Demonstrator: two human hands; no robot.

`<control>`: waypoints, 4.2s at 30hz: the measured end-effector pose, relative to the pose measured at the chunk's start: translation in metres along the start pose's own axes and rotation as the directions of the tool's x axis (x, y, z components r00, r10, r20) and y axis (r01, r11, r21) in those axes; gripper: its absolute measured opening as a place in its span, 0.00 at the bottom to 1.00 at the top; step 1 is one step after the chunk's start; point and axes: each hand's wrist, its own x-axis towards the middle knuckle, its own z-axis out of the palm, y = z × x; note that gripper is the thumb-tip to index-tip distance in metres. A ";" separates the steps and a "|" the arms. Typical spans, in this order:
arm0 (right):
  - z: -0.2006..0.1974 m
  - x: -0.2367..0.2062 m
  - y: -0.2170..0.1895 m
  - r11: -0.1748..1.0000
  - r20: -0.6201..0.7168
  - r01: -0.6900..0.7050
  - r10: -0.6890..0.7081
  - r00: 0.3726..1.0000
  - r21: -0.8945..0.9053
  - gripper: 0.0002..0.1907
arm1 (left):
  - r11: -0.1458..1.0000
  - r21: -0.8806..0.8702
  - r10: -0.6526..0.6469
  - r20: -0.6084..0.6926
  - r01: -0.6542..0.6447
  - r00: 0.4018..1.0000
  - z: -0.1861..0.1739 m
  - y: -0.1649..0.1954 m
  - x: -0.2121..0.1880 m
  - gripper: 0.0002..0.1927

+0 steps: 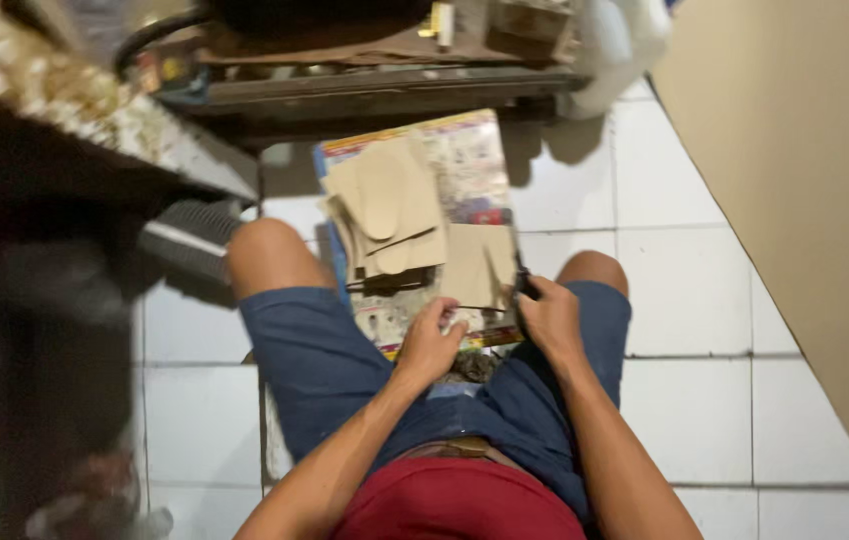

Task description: The person sits on the workshop floor with a stack of cardboard on their lap and cuts out drawn insole and shoe-part shapes from cardboard sheets using scissors. They cut along traced outlines, set finished cut pieces onto a growing pile beside them, and pick up new marked sheets to continue cutting.

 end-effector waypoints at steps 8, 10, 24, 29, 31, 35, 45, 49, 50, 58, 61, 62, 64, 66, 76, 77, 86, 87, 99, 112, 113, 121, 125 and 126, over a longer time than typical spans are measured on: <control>0.067 -0.046 -0.025 0.931 0.442 -0.254 0.119 0.889 0.262 0.16 | 0.964 -0.235 0.061 -0.276 -0.128 0.959 -0.129 -0.018 -0.079 0.14; 0.091 -0.063 -0.037 0.886 0.572 -0.321 0.079 0.816 0.336 0.14 | 0.971 -0.159 0.099 -0.403 -0.177 0.910 -0.164 -0.014 -0.101 0.13; 0.165 -0.090 -0.103 0.989 0.648 -0.089 -0.007 0.762 0.115 0.15 | 0.795 0.220 0.064 -0.957 0.565 0.282 -0.464 -0.039 -0.318 0.25; 0.160 -0.089 -0.114 0.996 0.631 -0.020 -0.041 0.775 0.089 0.16 | 0.752 0.129 -0.214 -0.880 0.646 0.425 -0.517 -0.016 -0.336 0.41; 0.157 -0.089 -0.118 0.996 0.621 -0.008 -0.048 0.783 0.086 0.17 | 0.762 0.030 -0.309 -0.861 0.647 0.404 -0.524 -0.007 -0.333 0.45; 0.136 -0.092 -0.117 0.997 0.608 0.012 -0.052 0.792 0.070 0.19 | 0.713 -0.013 -0.320 -0.896 0.701 0.309 -0.526 0.007 -0.334 0.43; 0.141 -0.092 -0.095 0.997 0.586 0.048 -0.076 0.806 0.064 0.22 | 0.772 -0.008 0.112 -0.983 -0.636 0.148 -0.521 0.004 -0.367 0.14; 0.129 -0.088 -0.075 0.993 0.567 0.049 -0.104 0.817 0.112 0.24 | 0.594 -0.311 -0.034 -0.931 -0.742 0.363 -0.410 -0.018 -0.258 0.05; 0.122 -0.086 -0.068 0.989 0.571 0.054 -0.126 0.811 0.140 0.24 | 0.814 -0.364 -0.131 -0.874 -0.453 0.467 -0.370 -0.018 -0.225 0.05; 0.025 -0.100 -0.026 0.737 0.536 -0.102 -0.383 0.752 0.668 0.34 | 0.359 -0.852 0.039 -0.395 -0.382 0.918 -0.204 0.063 -0.084 0.11; -0.006 -0.102 -0.036 0.752 0.475 0.030 -0.446 0.759 0.658 0.42 | 0.473 -0.817 0.122 -0.311 -0.331 0.943 -0.184 0.088 -0.072 0.14; -0.014 -0.102 -0.042 0.775 0.461 0.073 -0.445 0.768 0.627 0.45 | 0.520 -0.800 0.138 -0.267 -0.299 0.954 -0.181 0.094 -0.069 0.15; -0.024 -0.099 -0.053 0.809 0.439 0.059 -0.378 0.815 0.585 0.48 | 0.621 -0.741 0.179 -0.184 -0.256 0.967 -0.176 0.100 -0.061 0.16; -0.030 -0.099 -0.063 0.832 0.431 0.053 -0.339 0.836 0.552 0.51 | 0.722 -0.653 0.212 -0.108 -0.230 0.971 -0.171 0.104 -0.060 0.17; -0.040 -0.117 -0.073 0.791 0.338 0.031 -0.296 0.893 0.611 0.50 | 0.730 -0.666 0.248 0.046 -0.156 0.968 -0.177 0.121 -0.073 0.16; -0.040 -0.119 -0.071 0.782 0.350 -0.017 -0.259 0.900 0.623 0.49 | 0.723 -0.674 0.245 0.047 -0.150 0.968 -0.178 0.121 -0.073 0.16; -0.037 -0.130 -0.059 0.887 0.182 0.280 -0.364 0.914 0.366 0.31 | 0.764 -0.606 0.259 -0.026 -0.222 0.966 -0.187 0.115 -0.073 0.13; -0.038 -0.130 -0.061 0.892 0.204 0.244 -0.339 0.918 0.382 0.33 | 0.757 -0.605 0.266 -0.059 -0.246 0.962 -0.188 0.116 -0.073 0.13; -0.046 -0.132 -0.067 0.856 0.307 0.064 -0.252 0.918 0.513 0.38 | 0.813 -0.544 0.296 0.077 -0.209 0.952 -0.188 0.119 -0.082 0.14; -0.051 -0.136 -0.043 0.912 0.231 0.204 -0.296 0.927 0.355 0.35 | 0.850 -0.507 0.253 0.153 -0.144 0.955 -0.189 0.114 -0.079 0.15; -0.053 -0.136 -0.043 0.928 0.235 0.204 -0.283 0.930 0.313 0.34 | 0.847 -0.512 0.252 0.156 -0.140 0.955 -0.188 0.113 -0.079 0.16; -0.063 -0.132 -0.064 0.909 0.475 -0.111 -0.103 0.874 0.402 0.14 | 0.929 -0.343 0.200 0.147 -0.139 0.969 -0.182 0.106 -0.081 0.18; -0.049 -0.131 -0.072 0.907 0.352 0.030 -0.193 0.916 0.420 0.17 | 0.810 -0.577 0.242 0.169 -0.103 0.955 -0.168 0.108 -0.081 0.13; -0.047 -0.130 -0.072 0.902 0.345 0.028 -0.193 0.918 0.430 0.17 | 0.803 -0.590 0.220 0.164 -0.083 0.962 -0.166 0.108 -0.081 0.13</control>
